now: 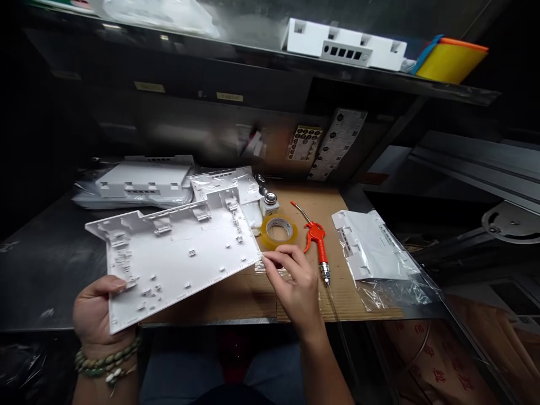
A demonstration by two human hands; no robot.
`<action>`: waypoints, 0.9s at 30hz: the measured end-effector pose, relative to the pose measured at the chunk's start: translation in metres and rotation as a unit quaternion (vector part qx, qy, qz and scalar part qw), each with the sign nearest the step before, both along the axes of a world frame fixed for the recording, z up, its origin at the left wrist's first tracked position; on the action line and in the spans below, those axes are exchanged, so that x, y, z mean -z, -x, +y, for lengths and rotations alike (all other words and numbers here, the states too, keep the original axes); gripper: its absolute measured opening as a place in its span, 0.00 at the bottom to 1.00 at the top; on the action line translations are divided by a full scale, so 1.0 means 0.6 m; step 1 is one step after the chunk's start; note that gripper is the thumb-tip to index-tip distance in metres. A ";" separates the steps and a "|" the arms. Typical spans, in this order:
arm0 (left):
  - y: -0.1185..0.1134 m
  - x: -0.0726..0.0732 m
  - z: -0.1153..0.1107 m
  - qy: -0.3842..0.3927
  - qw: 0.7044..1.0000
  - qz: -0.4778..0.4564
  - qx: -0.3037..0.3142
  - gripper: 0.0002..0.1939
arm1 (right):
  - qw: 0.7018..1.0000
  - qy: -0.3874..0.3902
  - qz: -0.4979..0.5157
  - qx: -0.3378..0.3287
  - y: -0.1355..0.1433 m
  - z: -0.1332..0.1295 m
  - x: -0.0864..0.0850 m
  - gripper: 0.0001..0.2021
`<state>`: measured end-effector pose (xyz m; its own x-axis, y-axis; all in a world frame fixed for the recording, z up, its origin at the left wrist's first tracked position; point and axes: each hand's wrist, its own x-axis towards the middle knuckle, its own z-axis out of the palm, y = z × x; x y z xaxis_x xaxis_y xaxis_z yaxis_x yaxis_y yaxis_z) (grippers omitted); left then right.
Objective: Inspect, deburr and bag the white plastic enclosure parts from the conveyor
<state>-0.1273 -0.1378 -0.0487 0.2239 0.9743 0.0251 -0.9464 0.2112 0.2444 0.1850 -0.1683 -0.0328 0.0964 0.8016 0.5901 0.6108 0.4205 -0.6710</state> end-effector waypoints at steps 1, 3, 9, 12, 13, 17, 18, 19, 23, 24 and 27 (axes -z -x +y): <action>0.005 0.010 0.001 -0.011 1.000 -0.004 0.003 0.50 | 1.000 -0.004 -0.004 0.002 0.003 -0.001 0.000 0.07; 0.013 0.026 0.002 -0.035 0.999 -0.006 0.016 0.50 | 1.000 -0.010 -0.015 -0.003 0.006 -0.003 0.001 0.07; 0.013 0.032 0.003 -0.082 0.994 -0.009 0.078 0.47 | 0.999 -0.008 -0.032 -0.034 -0.016 0.002 0.013 0.08; 0.003 0.020 0.000 -0.122 0.989 -0.003 0.086 0.52 | 0.999 0.009 -0.034 -0.021 -0.039 0.018 0.005 0.07; 0.002 0.018 -0.002 -0.133 0.987 0.003 0.087 0.53 | 1.000 0.004 -0.019 0.006 -0.045 0.025 -0.004 0.07; 0.023 0.036 -0.013 -0.113 0.989 0.062 0.076 0.54 | 0.994 -0.060 0.062 0.069 -0.038 0.045 -0.063 0.05; 0.034 0.047 -0.016 -0.096 0.989 0.091 0.073 0.54 | 0.993 -0.077 0.068 0.060 -0.029 0.049 -0.078 0.05; 0.044 0.059 -0.019 -0.073 0.987 0.125 0.070 0.54 | 0.992 -0.091 0.067 0.049 -0.019 0.052 -0.090 0.06; 0.070 0.093 -0.032 0.032 0.973 0.224 0.050 0.54 | 0.992 -0.114 0.034 0.032 0.006 0.066 -0.108 0.06; 0.069 0.094 -0.035 0.047 0.970 0.235 0.050 0.54 | 0.993 -0.111 0.032 0.035 0.007 0.069 -0.106 0.06; 0.055 0.083 -0.042 0.051 0.969 0.235 0.063 0.55 | 0.993 -0.097 0.045 0.040 0.004 0.073 -0.095 0.06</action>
<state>-0.1604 -0.1632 -0.0983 0.3051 0.9305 -0.2027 -0.7009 0.3635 0.6137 0.1827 -0.1247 0.0243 0.2143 0.6608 0.7193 0.5881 0.5006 -0.6352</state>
